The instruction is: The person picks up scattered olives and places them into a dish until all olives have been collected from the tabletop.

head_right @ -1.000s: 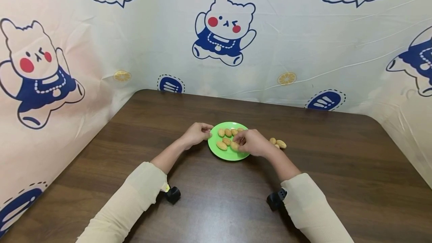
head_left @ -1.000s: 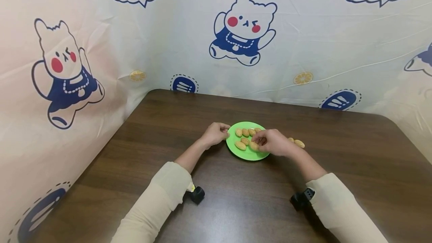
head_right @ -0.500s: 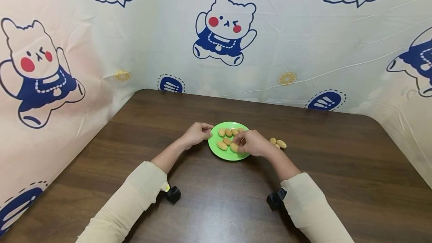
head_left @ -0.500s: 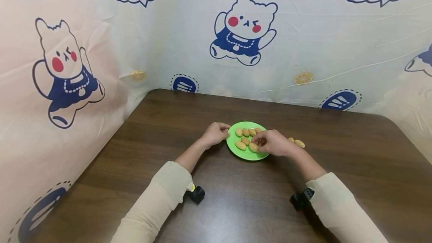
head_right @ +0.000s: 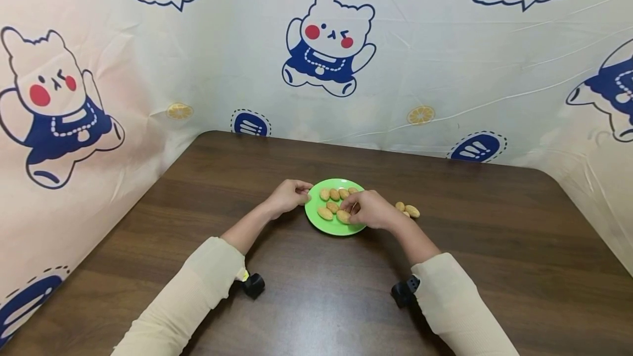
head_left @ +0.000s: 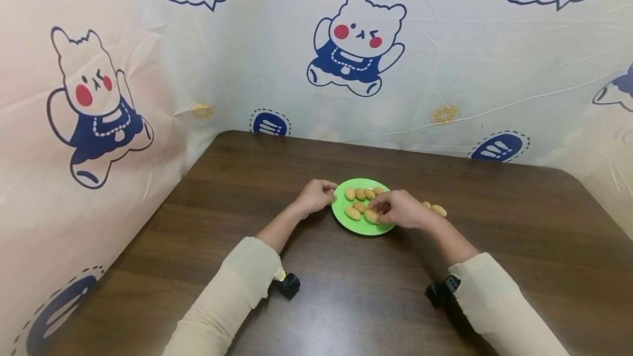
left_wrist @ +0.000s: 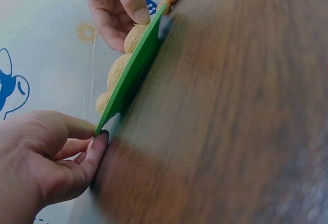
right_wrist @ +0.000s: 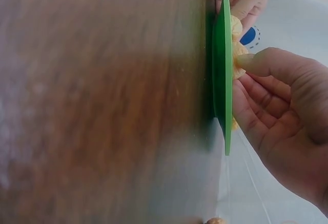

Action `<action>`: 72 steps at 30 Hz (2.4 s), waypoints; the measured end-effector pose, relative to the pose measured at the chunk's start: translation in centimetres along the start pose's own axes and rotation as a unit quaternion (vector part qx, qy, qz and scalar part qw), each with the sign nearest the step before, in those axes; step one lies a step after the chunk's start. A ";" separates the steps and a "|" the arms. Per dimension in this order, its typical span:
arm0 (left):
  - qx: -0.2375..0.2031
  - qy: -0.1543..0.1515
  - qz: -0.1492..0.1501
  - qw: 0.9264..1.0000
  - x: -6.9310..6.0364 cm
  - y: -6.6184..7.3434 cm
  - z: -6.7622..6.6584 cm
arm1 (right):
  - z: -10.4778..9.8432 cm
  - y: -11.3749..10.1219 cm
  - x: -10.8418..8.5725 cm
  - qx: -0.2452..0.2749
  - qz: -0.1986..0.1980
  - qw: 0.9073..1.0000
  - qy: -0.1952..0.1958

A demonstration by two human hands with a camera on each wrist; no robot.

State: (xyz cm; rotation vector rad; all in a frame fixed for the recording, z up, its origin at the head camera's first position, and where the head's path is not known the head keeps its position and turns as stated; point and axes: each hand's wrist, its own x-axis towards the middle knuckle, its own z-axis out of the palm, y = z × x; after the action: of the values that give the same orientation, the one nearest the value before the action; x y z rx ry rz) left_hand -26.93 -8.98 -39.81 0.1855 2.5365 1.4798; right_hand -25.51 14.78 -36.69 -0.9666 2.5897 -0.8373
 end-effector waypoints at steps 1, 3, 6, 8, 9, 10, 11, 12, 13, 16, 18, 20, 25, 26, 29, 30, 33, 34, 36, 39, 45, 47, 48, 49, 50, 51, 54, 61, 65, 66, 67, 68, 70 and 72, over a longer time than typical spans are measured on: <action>0.000 0.001 0.001 1.000 0.0 0.0 0.0 | 0.0 0.0 0.0 0.001 -0.001 1.000 0.000; -0.001 0.002 0.001 1.000 0.0 0.0 0.0 | 0.0 -0.1 0.0 0.004 0.000 1.000 0.000; -0.003 0.003 0.000 1.000 -0.1 0.0 0.1 | -0.1 -0.1 -0.2 0.014 0.003 1.000 -0.002; -0.004 0.001 -0.001 1.000 0.0 0.0 0.1 | -0.3 0.0 -0.4 0.022 0.008 1.000 -0.003; -0.005 0.001 -0.002 1.000 0.0 0.0 0.1 | -0.4 0.1 -0.5 0.025 0.009 1.000 -0.003; -0.006 0.000 -0.002 1.000 0.0 0.0 0.1 | -0.4 0.2 -0.5 0.028 0.010 1.000 -0.002; -0.006 0.001 -0.003 1.000 -0.1 0.0 0.1 | -0.5 0.3 -0.6 0.030 0.010 0.999 -0.001; -0.007 0.001 -0.003 1.000 -0.1 0.0 0.1 | -0.6 0.4 -0.7 0.030 0.010 0.999 0.002; -0.006 0.001 -0.004 1.000 -0.1 0.0 0.1 | -0.7 0.5 -0.8 0.030 0.010 0.999 0.004; -0.005 0.003 -0.004 1.000 -0.1 0.0 0.1 | -1.0 0.6 -1.1 0.030 0.016 0.999 0.009; -0.005 0.003 -0.005 1.000 -0.1 0.0 0.1 | -1.1 0.7 -1.3 0.028 0.019 0.999 0.012; -0.005 0.002 -0.005 1.000 -0.1 0.0 0.1 | -1.4 0.8 -1.5 0.031 0.026 0.999 0.014; -0.006 0.002 -0.007 1.000 -0.2 0.1 0.0 | -2.1 1.3 -2.2 0.030 0.049 0.998 0.021; -0.007 0.002 -0.007 1.000 -0.2 0.1 0.0 | -2.2 1.4 -2.4 0.027 0.055 0.998 0.024; -0.007 0.003 -0.007 1.000 -0.1 0.1 0.0 | -2.9 1.8 -3.0 0.019 0.074 0.997 0.030; -0.006 0.003 -0.006 1.000 -0.1 0.1 0.0 | -3.1 1.9 -3.2 0.017 0.078 0.996 0.030; -0.003 0.002 -0.006 1.000 -0.1 0.1 0.0 | -3.7 2.2 -3.8 0.013 0.086 0.996 0.036; -0.002 0.002 -0.006 1.000 -0.2 0.1 0.0 | -3.9 2.4 -4.0 0.010 0.085 0.996 0.039; -0.001 0.001 -0.004 1.000 -0.2 0.1 0.0 | -4.3 2.6 -4.4 0.006 0.093 0.995 0.047; -0.002 0.000 -0.002 1.000 -0.2 0.1 0.0 | -4.8 3.1 -5.0 0.004 0.108 0.992 0.062; -0.001 0.001 -0.002 1.000 -0.1 0.0 0.1 | -5.5 4.3 -6.2 -0.009 0.116 0.989 0.090; -0.002 0.001 -0.002 1.000 -0.1 0.0 0.1 | -5.6 4.7 -6.5 -0.015 0.117 0.988 0.095; -0.003 0.001 -0.002 1.000 -0.1 0.0 0.1 | -5.6 4.9 -6.6 -0.018 0.118 0.988 0.097; -0.003 0.002 -0.003 1.000 -0.1 0.0 0.1 | -5.6 5.1 -6.8 -0.022 0.119 0.987 0.101; -0.002 0.002 -0.002 1.000 -0.1 0.0 0.1 | -5.6 5.3 -6.9 -0.025 0.121 0.987 0.104; -0.002 0.002 -0.002 1.000 -0.1 0.0 0.1 | -5.6 5.4 -7.0 -0.029 0.122 0.986 0.110; -0.002 0.001 0.000 1.000 -0.1 0.0 0.1 | -5.7 5.8 -7.3 -0.040 0.129 0.983 0.125; -0.009 -0.003 0.000 1.000 -0.2 0.1 0.1 | -5.9 6.5 -7.6 -0.057 0.150 0.979 0.123; -0.013 -0.005 -0.004 1.000 -0.2 0.2 0.1 | -5.8 6.7 -7.6 -0.059 0.162 0.980 0.103; -0.014 -0.005 -0.004 1.000 -0.2 0.2 0.1 | -5.8 6.8 -7.6 -0.059 0.164 0.980 0.099; -0.015 -0.006 -0.005 1.000 -0.2 0.2 0.1 | -5.8 6.8 -7.6 -0.060 0.165 0.980 0.096; -0.016 -0.006 -0.005 1.000 -0.2 0.2 0.1 | -5.8 6.9 -7.6 -0.059 0.165 0.980 0.093; -0.017 -0.006 -0.006 1.000 -0.3 0.2 0.0 | -5.7 6.9 -7.6 -0.057 0.168 0.980 0.087; -0.015 -0.005 -0.005 1.000 -0.2 0.2 0.1 | -5.6 6.9 -7.5 -0.054 0.172 0.980 0.085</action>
State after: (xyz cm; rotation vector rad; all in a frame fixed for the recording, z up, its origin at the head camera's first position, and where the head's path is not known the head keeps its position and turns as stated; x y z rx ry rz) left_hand -26.70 -8.88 -39.63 0.1743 2.5024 1.5084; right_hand -25.81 26.44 -36.05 -0.4639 2.8560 -0.7185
